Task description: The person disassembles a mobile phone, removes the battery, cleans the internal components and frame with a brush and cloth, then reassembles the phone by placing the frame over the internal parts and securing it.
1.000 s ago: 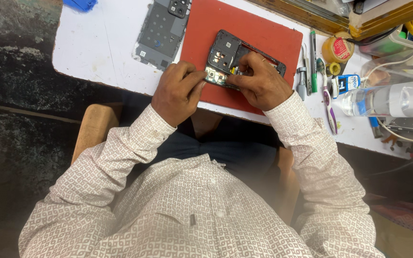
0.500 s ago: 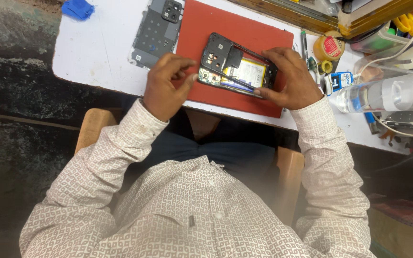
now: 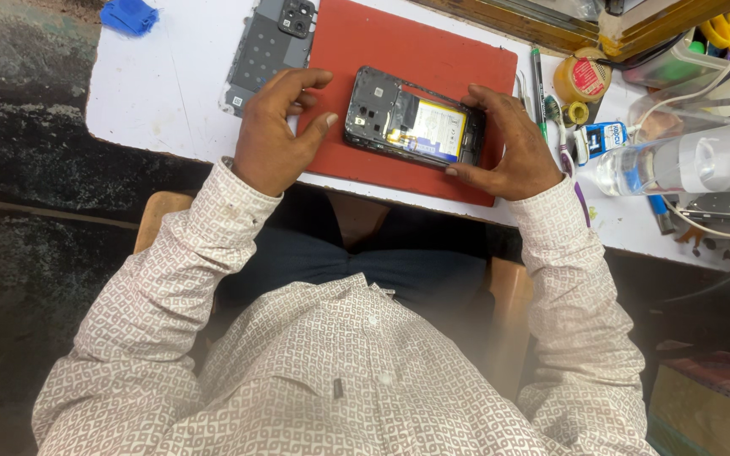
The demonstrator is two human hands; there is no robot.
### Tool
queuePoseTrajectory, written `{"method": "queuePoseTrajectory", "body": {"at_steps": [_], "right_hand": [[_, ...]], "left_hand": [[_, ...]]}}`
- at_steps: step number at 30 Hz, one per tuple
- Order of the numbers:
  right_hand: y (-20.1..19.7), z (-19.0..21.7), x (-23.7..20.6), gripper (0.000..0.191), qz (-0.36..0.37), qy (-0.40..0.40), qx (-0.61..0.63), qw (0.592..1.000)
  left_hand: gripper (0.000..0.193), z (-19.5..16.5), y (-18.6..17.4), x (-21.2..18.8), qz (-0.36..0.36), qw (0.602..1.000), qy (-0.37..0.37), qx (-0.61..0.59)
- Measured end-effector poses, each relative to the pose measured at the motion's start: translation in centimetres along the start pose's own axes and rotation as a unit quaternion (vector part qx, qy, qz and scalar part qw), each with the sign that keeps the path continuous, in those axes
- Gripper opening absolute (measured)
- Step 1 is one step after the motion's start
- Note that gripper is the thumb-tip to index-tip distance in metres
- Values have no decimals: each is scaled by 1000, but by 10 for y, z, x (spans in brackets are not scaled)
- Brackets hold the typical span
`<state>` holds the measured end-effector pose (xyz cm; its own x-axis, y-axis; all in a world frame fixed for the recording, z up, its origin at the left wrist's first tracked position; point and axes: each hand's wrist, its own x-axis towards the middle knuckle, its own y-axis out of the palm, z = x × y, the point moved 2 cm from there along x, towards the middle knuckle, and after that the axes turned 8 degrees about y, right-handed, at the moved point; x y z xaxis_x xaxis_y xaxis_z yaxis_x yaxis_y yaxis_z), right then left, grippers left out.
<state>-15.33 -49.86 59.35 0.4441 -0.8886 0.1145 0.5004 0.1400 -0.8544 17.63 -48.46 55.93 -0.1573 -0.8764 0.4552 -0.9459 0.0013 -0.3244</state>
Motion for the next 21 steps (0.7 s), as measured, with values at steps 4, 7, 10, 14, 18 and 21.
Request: {"method": "queuePoseTrajectory", "body": {"at_steps": [4,7,10,14,18,21], "right_hand": [[1,1,-4,102,-4,-2,-9,1000],[1,2,-3,103,1,14,-16,1000],[1,3,-2,104,8,24,-17,1000],[2,4,-2,105,8,27,-18,999],[2,6,-3,103,7,24,-16,1000],[1,8,-4,100,8,19,-20,1000]], "left_hand": [[49,-2,0,2,32,999,39,5],[54,-2,1,5,62,995,65,46],[60,3,6,11,113,990,59,61],[69,11,14,21,188,974,58,117],[75,19,21,29,243,953,73,167],[73,23,22,31,265,943,75,189]]}}
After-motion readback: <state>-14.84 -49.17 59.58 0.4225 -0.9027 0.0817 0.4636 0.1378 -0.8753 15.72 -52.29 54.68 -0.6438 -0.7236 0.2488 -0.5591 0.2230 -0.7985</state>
